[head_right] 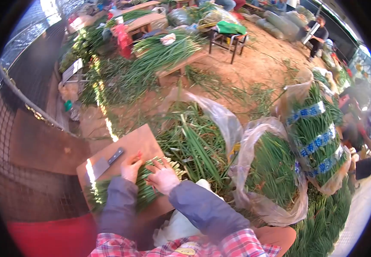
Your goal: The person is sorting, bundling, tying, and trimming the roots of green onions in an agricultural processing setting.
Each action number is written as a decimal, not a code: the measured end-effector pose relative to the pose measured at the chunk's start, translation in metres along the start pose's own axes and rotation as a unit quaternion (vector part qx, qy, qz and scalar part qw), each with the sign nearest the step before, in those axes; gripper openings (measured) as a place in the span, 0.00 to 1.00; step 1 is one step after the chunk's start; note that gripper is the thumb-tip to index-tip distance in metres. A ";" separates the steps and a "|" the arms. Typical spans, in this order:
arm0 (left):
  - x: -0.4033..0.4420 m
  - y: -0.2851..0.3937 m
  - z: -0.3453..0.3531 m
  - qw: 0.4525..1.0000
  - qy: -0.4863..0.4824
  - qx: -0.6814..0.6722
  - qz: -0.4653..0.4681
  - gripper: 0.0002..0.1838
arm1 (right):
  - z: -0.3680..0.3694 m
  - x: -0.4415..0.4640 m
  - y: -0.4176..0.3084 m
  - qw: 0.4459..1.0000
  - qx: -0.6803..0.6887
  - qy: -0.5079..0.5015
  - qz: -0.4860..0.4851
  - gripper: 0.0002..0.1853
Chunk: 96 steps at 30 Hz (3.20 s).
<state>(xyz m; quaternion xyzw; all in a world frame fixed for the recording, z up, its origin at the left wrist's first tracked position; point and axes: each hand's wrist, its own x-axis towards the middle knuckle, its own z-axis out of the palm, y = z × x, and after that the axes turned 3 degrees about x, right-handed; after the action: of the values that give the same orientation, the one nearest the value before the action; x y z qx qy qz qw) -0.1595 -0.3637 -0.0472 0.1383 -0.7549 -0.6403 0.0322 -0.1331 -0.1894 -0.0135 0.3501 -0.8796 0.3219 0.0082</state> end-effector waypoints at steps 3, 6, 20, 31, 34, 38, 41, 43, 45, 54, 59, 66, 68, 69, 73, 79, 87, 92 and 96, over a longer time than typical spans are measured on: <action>-0.002 -0.004 -0.004 0.999 -0.017 0.001 -0.030 0.14 | -0.027 -0.023 -0.042 0.996 -0.046 0.044 -0.058 0.06; 0.003 -0.020 -0.005 1.000 -0.008 0.005 -0.007 0.12 | -0.033 -0.056 -0.070 0.998 0.018 -0.061 0.012 0.06; 0.006 0.001 -0.025 0.981 -0.142 -0.078 -0.110 0.12 | 0.001 0.060 -0.022 0.759 0.379 -0.156 0.506 0.08; -0.007 0.018 -0.050 0.958 -0.272 -0.080 -0.041 0.08 | 0.008 0.066 -0.019 0.769 0.337 -0.187 0.510 0.08; -0.005 0.007 -0.041 0.966 -0.249 -0.065 -0.024 0.07 | 0.006 0.066 -0.020 0.772 0.329 -0.188 0.510 0.08; -0.015 0.005 -0.031 0.978 -0.183 -0.076 -0.067 0.07 | 0.015 0.057 -0.017 0.790 0.325 -0.159 0.495 0.11; -0.035 0.026 -0.023 0.998 -0.061 -0.006 -0.004 0.04 | -0.025 0.045 -0.043 0.923 0.100 -0.164 0.333 0.27; -0.048 0.025 -0.021 0.993 0.026 0.061 0.094 0.03 | -0.033 0.033 -0.038 0.988 -0.041 -0.086 0.119 0.43; -0.063 0.038 -0.015 0.985 0.080 0.053 0.145 0.03 | -0.030 0.027 -0.032 0.979 -0.137 -0.149 0.034 0.63; -0.191 0.006 0.021 0.989 -0.129 0.041 0.053 0.02 | 0.011 0.019 -0.005 0.960 -0.211 -0.167 0.078 0.53; -0.201 0.004 0.013 0.980 -0.103 -0.165 -0.039 0.04 | -0.011 0.027 -0.011 0.949 -0.181 -0.248 0.071 0.59; -0.217 0.004 0.000 0.864 -0.079 -0.379 -0.322 0.29 | -0.064 0.088 -0.020 0.999 -0.001 -0.024 -0.028 0.29; -0.201 0.002 0.015 0.800 -0.073 -0.471 -0.365 0.22 | -0.078 0.112 -0.038 0.983 -0.011 -0.177 0.049 0.40; -0.196 0.021 0.023 0.774 0.035 -0.522 -0.356 0.23 | -0.085 0.123 -0.046 0.964 -0.023 -0.252 0.084 0.45; -0.153 -0.074 0.007 0.390 -0.127 -0.846 -0.340 0.29 | 0.044 0.104 -0.003 0.985 -0.033 -0.152 0.077 0.52; -0.151 0.000 0.023 0.617 -0.083 -0.756 -0.201 0.23 | -0.013 0.047 -0.021 0.949 0.065 -0.232 0.203 0.42; -0.136 0.015 0.018 0.709 -0.062 -0.672 -0.206 0.15 | -0.055 0.016 -0.080 0.965 0.193 0.147 0.099 0.47; -0.130 0.040 0.015 0.799 -0.033 -0.568 -0.195 0.14 | 0.018 -0.012 -0.028 0.912 0.385 -0.016 0.141 0.57; -0.127 0.050 0.011 0.838 -0.019 -0.513 -0.187 0.14 | 0.103 -0.004 0.014 0.843 0.515 -0.070 0.137 0.61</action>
<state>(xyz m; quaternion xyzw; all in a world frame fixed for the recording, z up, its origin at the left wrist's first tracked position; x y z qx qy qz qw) -0.0485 -0.3146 0.0164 0.2281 -0.2790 -0.9321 -0.0359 -0.1172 -0.2385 -0.1036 0.2011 -0.6246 0.7011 -0.2792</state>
